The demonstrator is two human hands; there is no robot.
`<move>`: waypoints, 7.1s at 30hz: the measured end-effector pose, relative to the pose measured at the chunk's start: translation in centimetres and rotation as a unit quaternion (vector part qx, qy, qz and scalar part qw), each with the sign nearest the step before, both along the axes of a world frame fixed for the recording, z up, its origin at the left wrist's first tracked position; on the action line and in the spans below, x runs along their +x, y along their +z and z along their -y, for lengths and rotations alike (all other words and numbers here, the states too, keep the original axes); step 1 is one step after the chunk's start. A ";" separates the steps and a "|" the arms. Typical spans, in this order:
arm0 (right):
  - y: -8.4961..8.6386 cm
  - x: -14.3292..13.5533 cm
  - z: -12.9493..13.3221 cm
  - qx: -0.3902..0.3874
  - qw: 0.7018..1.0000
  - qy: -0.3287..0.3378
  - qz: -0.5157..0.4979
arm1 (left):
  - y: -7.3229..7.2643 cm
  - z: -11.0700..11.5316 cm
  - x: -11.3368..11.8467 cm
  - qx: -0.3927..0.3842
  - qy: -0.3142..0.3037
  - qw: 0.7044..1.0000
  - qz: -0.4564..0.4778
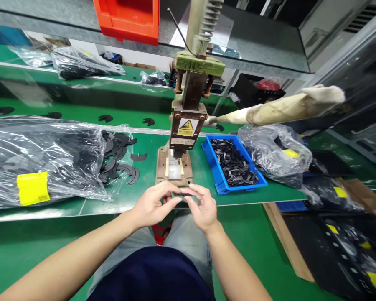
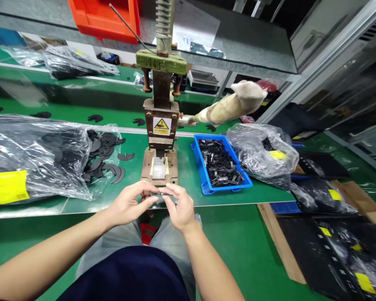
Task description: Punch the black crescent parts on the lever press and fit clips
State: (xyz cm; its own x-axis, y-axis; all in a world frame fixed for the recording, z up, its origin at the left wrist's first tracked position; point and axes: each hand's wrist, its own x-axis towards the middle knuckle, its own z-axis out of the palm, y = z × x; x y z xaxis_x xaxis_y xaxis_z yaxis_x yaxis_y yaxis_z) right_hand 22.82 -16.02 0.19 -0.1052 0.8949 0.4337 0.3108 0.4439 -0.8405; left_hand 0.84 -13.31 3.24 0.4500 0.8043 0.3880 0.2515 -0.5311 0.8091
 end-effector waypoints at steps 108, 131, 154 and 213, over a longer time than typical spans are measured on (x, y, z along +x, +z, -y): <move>8.7 1.7 -5.0 0.348 0.930 -0.109 -0.036 | 1.9 -15.4 -3.4 -0.380 -0.038 0.924 -0.002; 8.6 0.6 -5.5 0.361 0.917 -0.148 -0.086 | -2.2 -9.6 -10.9 -0.076 0.156 0.877 -0.447; 8.7 0.6 -5.5 0.361 0.918 -0.148 -0.068 | -1.7 -13.8 -2.7 -0.392 0.110 0.902 0.142; 19.9 -1.2 -10.8 0.403 0.897 -0.138 -0.117 | -1.1 -15.6 -0.9 -0.529 0.084 0.843 0.050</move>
State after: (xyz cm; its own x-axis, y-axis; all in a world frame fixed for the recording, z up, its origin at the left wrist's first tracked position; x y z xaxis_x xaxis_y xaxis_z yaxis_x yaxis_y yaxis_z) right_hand 21.60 -5.25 20.08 0.2500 0.2581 0.9332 0.3592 0.8703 -0.3370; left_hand -0.10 2.29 2.18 0.3028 0.7725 -0.5581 0.1543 0.5382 0.8286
